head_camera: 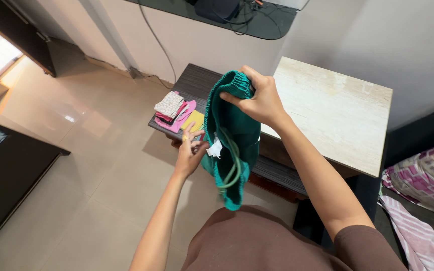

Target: The person folds several garments one by one on a small table, including black shorts, patterned shorts, green shorts, and a green tank top. Each item is smoothed, folded neatly, and placed into a drawer.

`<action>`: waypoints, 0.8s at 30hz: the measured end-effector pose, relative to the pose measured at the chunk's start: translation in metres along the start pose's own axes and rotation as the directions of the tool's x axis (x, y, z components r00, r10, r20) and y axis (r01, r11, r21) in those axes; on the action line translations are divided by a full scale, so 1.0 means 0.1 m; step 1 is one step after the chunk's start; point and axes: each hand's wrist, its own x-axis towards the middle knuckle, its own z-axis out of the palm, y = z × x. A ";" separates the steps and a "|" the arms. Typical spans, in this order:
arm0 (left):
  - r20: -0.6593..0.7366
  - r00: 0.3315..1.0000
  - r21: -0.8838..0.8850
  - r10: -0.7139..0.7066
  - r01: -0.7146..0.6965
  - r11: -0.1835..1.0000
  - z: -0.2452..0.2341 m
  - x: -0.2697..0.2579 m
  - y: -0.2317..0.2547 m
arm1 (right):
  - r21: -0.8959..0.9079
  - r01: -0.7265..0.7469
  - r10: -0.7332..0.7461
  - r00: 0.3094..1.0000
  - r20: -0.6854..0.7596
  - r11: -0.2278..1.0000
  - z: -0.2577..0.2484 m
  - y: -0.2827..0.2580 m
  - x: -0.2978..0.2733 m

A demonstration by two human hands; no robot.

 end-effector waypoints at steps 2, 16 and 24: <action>-0.108 0.990 -0.115 0.091 -0.103 0.988 0.10 -0.05 0.08 | -0.038 0.019 -0.021 0.999 -0.039 0.999 -0.05 0.02 0.03; -0.182 0.866 0.620 0.466 -0.266 0.738 0.21 -0.05 0.52 | -0.055 0.039 -0.046 0.990 -0.131 0.998 -0.28 0.18 0.08; -0.252 0.909 0.835 0.332 0.031 0.550 -0.62 0.35 0.75 | 0.034 -0.001 0.004 0.996 -0.092 0.999 -0.52 0.49 0.14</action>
